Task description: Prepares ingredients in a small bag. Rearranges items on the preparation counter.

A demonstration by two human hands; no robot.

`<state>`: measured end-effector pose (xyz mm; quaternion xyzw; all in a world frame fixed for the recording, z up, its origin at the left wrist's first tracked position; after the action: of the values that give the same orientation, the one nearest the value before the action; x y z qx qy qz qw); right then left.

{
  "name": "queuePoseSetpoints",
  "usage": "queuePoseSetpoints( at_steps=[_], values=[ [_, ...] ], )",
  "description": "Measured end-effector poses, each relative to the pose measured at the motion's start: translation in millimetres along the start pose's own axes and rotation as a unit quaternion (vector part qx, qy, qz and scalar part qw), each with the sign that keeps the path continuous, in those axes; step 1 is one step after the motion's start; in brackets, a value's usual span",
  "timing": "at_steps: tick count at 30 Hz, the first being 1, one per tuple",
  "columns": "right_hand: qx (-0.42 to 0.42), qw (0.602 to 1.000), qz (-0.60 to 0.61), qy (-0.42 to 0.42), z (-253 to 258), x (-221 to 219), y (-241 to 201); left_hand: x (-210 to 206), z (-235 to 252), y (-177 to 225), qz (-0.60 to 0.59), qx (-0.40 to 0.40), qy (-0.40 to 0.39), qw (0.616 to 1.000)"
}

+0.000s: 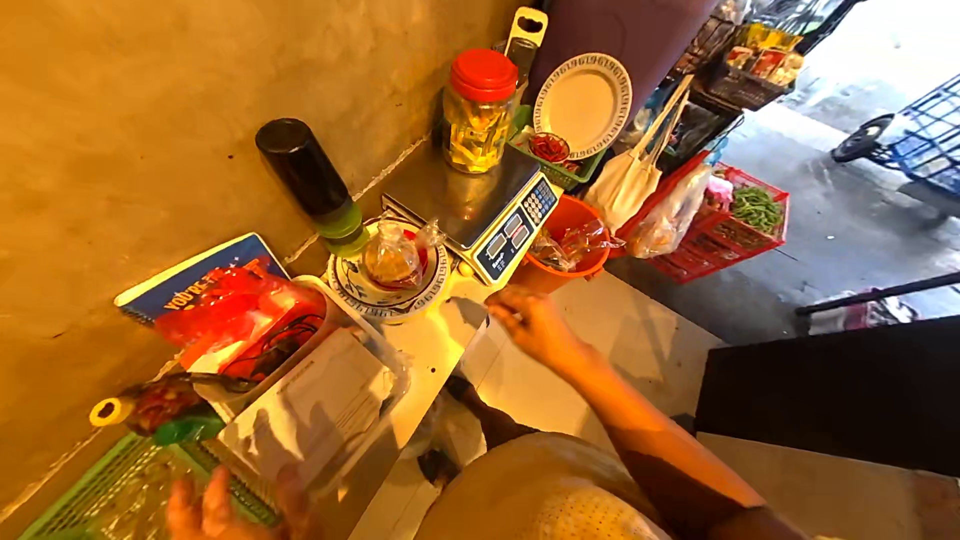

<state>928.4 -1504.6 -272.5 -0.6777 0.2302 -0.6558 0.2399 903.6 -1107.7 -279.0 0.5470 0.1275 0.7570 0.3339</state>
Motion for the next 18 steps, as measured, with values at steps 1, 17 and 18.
queuePoseSetpoints(
  at_steps=[1,17,18],
  values=[
    [-0.027,0.999,-0.014,0.017,-11,13,13,-6,3,4,-0.003,-0.02,-0.002,1.0],
    [-0.262,0.929,0.181,0.186,48,260,338,-135,44,100,-0.063,0.143,-0.088,0.984],
    [-0.267,0.926,0.175,0.2,62,275,361,-150,48,104,-0.075,0.177,-0.096,0.977]
  ],
)
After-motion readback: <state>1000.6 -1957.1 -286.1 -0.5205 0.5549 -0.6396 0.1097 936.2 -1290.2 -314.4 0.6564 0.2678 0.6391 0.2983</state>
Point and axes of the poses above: each hand's wrist, its own z-axis towards the middle knuckle, its own x-axis out of the back of the hand, y = z × x, the point moved 9 cm from there along z, towards the middle knuckle, and after that the axes turned 14 degrees about -y, right-handed, at the moved point
